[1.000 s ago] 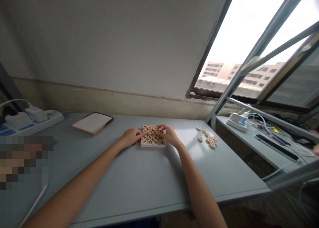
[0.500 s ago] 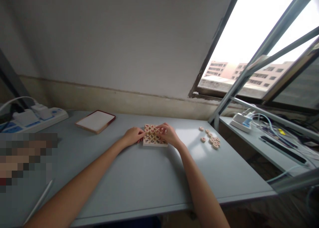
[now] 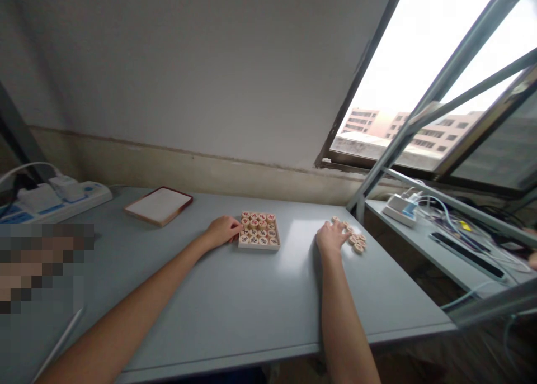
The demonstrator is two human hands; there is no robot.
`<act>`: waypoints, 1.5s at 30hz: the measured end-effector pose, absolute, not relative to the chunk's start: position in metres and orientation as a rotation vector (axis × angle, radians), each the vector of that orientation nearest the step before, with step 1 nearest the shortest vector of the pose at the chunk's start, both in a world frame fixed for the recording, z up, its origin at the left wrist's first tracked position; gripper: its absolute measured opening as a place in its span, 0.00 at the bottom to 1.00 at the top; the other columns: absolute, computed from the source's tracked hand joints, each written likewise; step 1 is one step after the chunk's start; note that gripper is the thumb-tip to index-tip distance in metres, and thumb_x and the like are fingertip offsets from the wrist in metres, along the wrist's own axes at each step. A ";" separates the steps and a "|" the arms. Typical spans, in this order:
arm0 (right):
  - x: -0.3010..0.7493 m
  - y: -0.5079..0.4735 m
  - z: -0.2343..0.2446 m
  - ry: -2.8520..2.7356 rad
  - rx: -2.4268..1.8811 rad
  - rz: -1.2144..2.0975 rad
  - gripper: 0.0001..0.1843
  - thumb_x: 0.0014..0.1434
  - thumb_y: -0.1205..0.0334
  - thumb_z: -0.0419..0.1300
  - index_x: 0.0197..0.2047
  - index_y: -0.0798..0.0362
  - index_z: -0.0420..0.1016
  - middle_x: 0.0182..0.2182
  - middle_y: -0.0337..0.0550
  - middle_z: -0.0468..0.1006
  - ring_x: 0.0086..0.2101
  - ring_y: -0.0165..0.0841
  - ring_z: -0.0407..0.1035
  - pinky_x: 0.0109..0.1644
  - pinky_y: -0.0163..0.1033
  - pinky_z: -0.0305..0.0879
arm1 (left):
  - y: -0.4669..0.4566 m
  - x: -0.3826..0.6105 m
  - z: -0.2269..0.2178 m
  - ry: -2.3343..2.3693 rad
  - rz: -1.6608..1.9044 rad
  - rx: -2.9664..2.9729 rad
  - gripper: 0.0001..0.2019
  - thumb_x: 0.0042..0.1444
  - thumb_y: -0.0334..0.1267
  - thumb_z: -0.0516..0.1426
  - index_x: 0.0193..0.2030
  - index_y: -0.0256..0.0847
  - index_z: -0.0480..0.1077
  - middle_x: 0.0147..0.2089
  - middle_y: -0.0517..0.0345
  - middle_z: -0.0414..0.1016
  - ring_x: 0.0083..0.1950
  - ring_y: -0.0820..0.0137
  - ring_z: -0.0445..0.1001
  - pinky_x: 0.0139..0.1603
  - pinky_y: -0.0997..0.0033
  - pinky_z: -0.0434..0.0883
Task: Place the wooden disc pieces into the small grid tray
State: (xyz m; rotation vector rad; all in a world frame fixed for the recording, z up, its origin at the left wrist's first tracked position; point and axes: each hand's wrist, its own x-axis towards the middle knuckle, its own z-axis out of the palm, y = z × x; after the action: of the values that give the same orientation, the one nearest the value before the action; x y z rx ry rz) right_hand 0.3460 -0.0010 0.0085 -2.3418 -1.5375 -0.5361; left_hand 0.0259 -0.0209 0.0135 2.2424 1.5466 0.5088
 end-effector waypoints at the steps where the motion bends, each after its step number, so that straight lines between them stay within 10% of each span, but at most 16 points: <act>1: 0.351 -0.002 0.005 -1.463 -2.444 -0.541 0.15 0.54 0.66 0.51 0.43 0.62 0.72 0.49 0.63 0.63 0.52 0.52 0.51 0.49 0.58 0.46 | -0.021 0.026 0.013 1.544 0.512 2.247 0.22 0.54 0.47 0.43 0.17 0.38 0.65 0.16 0.60 0.67 0.20 0.74 0.64 0.25 0.76 0.54; 17: 0.355 0.007 -0.003 -1.581 -2.202 -0.174 0.18 0.53 0.70 0.48 0.44 0.65 0.71 0.43 0.64 0.67 0.47 0.46 0.59 0.46 0.45 0.56 | -0.020 0.026 0.012 1.551 0.514 2.255 0.22 0.54 0.47 0.43 0.16 0.38 0.64 0.16 0.60 0.67 0.20 0.75 0.64 0.25 0.76 0.53; 25: 0.327 0.017 0.013 -1.764 -1.828 0.010 0.12 0.53 0.64 0.51 0.36 0.56 0.74 0.32 0.46 0.74 0.30 0.30 0.68 0.39 0.34 0.62 | -0.020 0.025 0.012 1.537 0.510 2.251 0.22 0.54 0.47 0.42 0.18 0.38 0.65 0.17 0.60 0.67 0.21 0.74 0.64 0.25 0.76 0.54; 45: 0.275 -0.004 0.028 -2.188 -1.241 0.284 0.12 0.46 0.60 0.62 0.36 0.51 0.72 0.35 0.40 0.73 0.36 0.32 0.65 0.41 0.38 0.60 | -0.021 0.026 0.011 1.531 0.525 2.268 0.21 0.54 0.46 0.43 0.18 0.37 0.65 0.17 0.60 0.66 0.20 0.75 0.62 0.25 0.76 0.53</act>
State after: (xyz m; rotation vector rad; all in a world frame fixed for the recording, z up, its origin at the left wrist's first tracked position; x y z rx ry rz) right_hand 0.2749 -0.0042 0.0284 -1.2411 -2.1880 0.2840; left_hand 0.0261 -0.0208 0.0113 2.2677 1.5311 0.5250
